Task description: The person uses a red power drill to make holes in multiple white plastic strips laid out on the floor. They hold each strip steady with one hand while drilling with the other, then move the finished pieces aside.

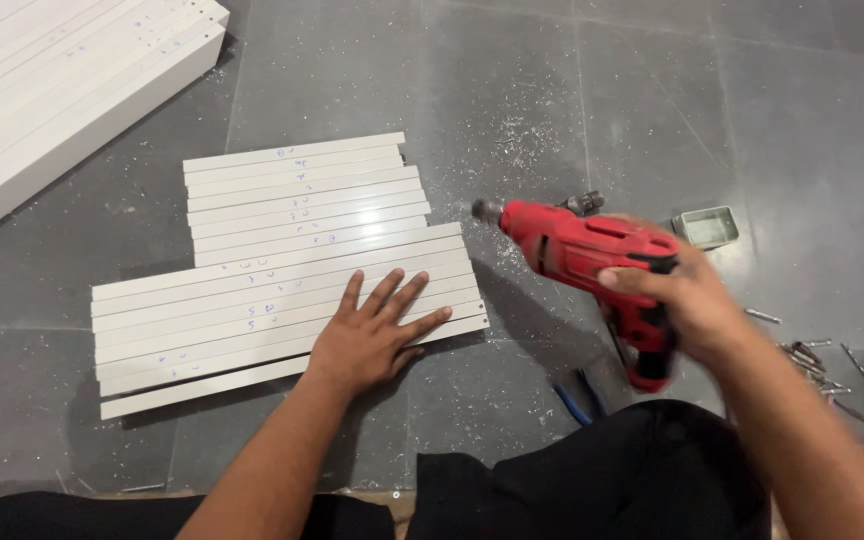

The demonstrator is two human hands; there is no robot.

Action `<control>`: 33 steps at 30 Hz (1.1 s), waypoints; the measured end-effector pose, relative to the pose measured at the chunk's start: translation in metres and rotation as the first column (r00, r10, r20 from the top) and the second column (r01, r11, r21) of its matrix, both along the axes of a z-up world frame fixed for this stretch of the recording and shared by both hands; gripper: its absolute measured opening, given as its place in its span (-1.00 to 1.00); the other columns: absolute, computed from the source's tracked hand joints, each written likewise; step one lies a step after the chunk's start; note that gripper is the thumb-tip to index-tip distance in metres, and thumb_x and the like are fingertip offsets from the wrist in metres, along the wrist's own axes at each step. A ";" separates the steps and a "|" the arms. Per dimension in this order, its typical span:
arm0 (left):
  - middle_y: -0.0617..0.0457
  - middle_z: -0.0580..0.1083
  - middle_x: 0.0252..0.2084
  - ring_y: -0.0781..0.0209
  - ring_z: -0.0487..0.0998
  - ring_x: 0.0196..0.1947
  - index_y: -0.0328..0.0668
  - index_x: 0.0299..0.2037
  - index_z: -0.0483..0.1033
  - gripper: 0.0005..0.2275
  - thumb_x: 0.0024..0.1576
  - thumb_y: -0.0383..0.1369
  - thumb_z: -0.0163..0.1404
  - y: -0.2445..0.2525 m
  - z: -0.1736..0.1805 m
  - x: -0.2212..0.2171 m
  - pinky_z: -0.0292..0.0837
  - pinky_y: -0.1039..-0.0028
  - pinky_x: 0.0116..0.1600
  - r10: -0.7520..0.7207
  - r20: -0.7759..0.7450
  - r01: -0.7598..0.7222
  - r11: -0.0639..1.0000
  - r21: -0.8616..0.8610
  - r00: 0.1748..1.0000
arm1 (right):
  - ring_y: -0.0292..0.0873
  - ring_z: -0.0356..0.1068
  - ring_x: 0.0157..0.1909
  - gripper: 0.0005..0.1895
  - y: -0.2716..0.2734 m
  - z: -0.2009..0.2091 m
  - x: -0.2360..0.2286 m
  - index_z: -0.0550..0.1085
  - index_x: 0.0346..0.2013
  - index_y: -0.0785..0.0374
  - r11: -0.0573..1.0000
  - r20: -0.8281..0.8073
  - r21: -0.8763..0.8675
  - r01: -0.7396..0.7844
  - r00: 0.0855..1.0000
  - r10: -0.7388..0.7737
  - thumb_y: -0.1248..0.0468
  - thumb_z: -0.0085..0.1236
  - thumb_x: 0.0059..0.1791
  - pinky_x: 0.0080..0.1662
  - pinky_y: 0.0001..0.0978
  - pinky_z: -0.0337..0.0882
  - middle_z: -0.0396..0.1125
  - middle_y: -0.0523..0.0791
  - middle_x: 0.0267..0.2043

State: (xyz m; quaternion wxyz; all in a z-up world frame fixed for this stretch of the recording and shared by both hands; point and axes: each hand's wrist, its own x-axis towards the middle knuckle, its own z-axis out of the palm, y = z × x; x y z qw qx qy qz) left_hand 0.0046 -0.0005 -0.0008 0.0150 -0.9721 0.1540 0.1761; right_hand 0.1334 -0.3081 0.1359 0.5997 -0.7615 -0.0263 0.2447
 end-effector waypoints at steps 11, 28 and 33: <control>0.30 -0.36 0.59 0.16 -0.39 0.56 0.82 0.44 -0.32 -0.45 0.22 0.18 -0.45 0.003 0.009 -0.001 -0.53 -0.08 0.51 0.006 -0.023 -0.007 1.000 -0.027 1.000 | -0.09 0.56 -0.08 -0.25 0.039 0.087 -0.007 0.46 0.22 -0.12 0.506 -0.194 -0.781 -0.367 0.912 0.361 -0.01 0.45 -0.27 0.06 -0.16 0.48 0.55 -0.08 -0.07; 0.28 -0.28 0.59 0.15 -0.31 0.56 0.80 0.45 -0.25 -0.41 0.21 0.16 -0.29 0.004 -0.003 -0.005 -0.46 -0.10 0.52 0.023 0.075 -0.016 0.996 -0.086 0.997 | -0.01 0.60 -0.12 -0.16 0.078 0.096 -0.007 0.43 0.32 -0.25 0.273 -0.293 -0.859 -0.433 0.853 0.431 -0.02 0.43 -0.28 -0.03 -0.10 0.54 0.54 -0.06 -0.09; 0.28 -0.29 0.59 0.15 -0.31 0.55 0.80 0.44 -0.26 -0.41 0.20 0.16 -0.30 0.003 -0.001 -0.003 -0.44 -0.10 0.50 0.010 0.062 -0.006 0.998 -0.067 0.998 | 0.03 0.57 -0.29 -0.32 0.114 0.097 0.014 0.50 0.29 -0.20 0.110 -0.387 -0.860 -0.498 0.778 0.494 0.07 0.37 -0.16 -0.19 -0.09 0.54 0.60 0.06 -0.21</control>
